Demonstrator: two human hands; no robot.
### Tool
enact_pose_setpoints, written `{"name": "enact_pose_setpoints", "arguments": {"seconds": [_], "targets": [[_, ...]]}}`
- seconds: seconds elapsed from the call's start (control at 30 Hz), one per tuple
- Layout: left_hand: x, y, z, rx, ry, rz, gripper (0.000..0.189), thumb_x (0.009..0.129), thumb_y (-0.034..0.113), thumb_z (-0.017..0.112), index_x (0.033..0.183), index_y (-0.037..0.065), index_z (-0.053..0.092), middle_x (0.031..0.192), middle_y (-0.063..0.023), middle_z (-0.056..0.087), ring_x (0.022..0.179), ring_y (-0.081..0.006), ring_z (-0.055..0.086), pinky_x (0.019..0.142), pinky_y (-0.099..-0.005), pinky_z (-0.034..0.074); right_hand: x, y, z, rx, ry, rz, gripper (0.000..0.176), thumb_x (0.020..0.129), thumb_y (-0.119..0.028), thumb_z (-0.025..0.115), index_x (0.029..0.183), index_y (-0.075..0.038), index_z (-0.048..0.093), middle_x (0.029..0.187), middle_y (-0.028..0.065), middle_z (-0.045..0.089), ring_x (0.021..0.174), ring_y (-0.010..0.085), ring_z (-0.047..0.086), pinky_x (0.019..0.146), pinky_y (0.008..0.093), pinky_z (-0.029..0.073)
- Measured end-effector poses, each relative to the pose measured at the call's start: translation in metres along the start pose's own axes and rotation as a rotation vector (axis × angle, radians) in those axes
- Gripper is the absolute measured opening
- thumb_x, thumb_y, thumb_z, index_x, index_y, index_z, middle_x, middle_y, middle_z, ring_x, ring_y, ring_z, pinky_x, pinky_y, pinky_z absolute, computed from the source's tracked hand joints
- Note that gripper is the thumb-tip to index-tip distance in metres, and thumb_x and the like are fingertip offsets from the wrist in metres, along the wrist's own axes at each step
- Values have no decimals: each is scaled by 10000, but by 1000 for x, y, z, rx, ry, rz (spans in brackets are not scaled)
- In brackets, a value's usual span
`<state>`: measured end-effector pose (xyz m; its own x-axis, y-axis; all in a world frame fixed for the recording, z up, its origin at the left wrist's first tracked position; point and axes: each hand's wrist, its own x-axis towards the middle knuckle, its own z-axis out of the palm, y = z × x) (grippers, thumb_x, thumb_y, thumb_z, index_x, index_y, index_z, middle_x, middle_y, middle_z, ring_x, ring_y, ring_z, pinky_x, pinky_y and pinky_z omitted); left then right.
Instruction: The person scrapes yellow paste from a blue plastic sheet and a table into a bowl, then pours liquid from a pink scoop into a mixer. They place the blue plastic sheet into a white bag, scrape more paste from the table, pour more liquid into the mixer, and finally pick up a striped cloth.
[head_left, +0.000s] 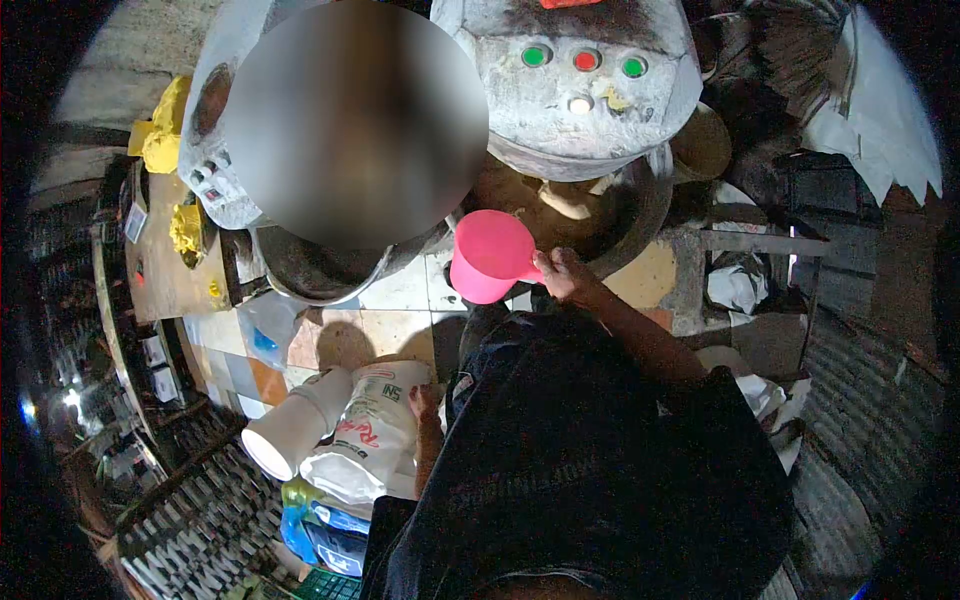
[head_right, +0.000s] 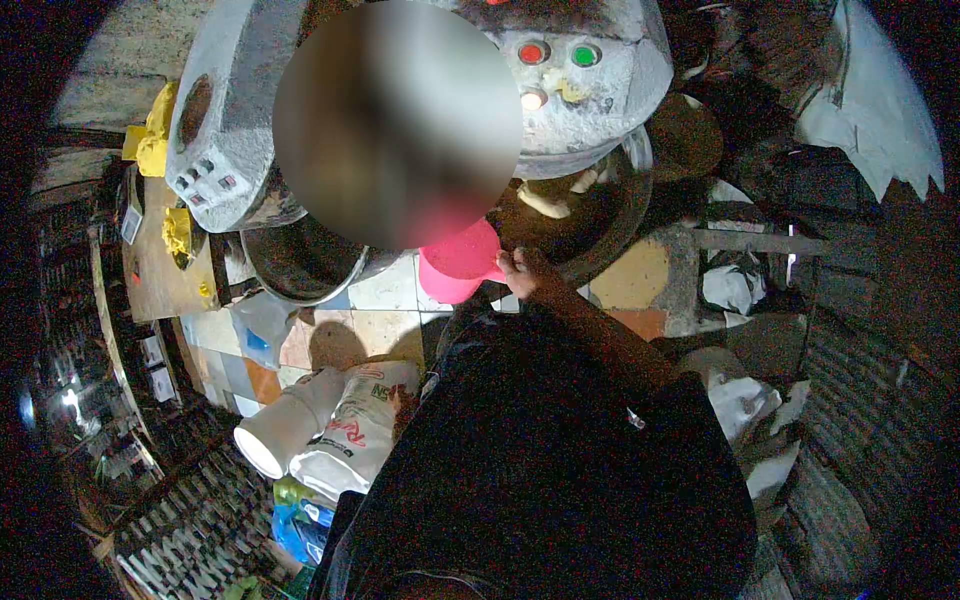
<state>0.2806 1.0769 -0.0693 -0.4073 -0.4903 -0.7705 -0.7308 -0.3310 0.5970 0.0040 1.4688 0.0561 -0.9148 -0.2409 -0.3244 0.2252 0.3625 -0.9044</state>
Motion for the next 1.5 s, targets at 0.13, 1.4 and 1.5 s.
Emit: {"name": "enact_pose_setpoints", "arguments": {"seconds": [0.13, 1.4, 1.5], "targets": [[-7, 5, 5, -97, 60, -25, 325, 788, 288, 462, 1061, 145, 359, 971, -87, 492, 878, -219, 477, 716, -368, 420, -2, -1, 9, 59, 180, -323, 240, 850, -180, 423, 708, 7, 478, 578, 141, 425, 525, 208, 417, 474, 354, 298], [4, -7, -7, 653, 7, 327, 270, 772, 235, 469, 958, 41, 491, 908, -114, 525, 886, -245, 473, 754, -351, 389, 10, 78, 34, -282, 11, -76, 218, 765, -86, 488, 959, 12, 484, 759, 73, 515, 624, 174, 415, 532, 306, 336], [12, -17, -17, -169, -67, 49, 327, 788, 244, 473, 1031, 30, 431, 897, -90, 530, 841, -224, 493, 681, -320, 417, 4, 49, 25, -520, 105, -399, 202, 786, -104, 470, 955, 6, 487, 736, 77, 504, 637, 175, 428, 544, 299, 342]]}}
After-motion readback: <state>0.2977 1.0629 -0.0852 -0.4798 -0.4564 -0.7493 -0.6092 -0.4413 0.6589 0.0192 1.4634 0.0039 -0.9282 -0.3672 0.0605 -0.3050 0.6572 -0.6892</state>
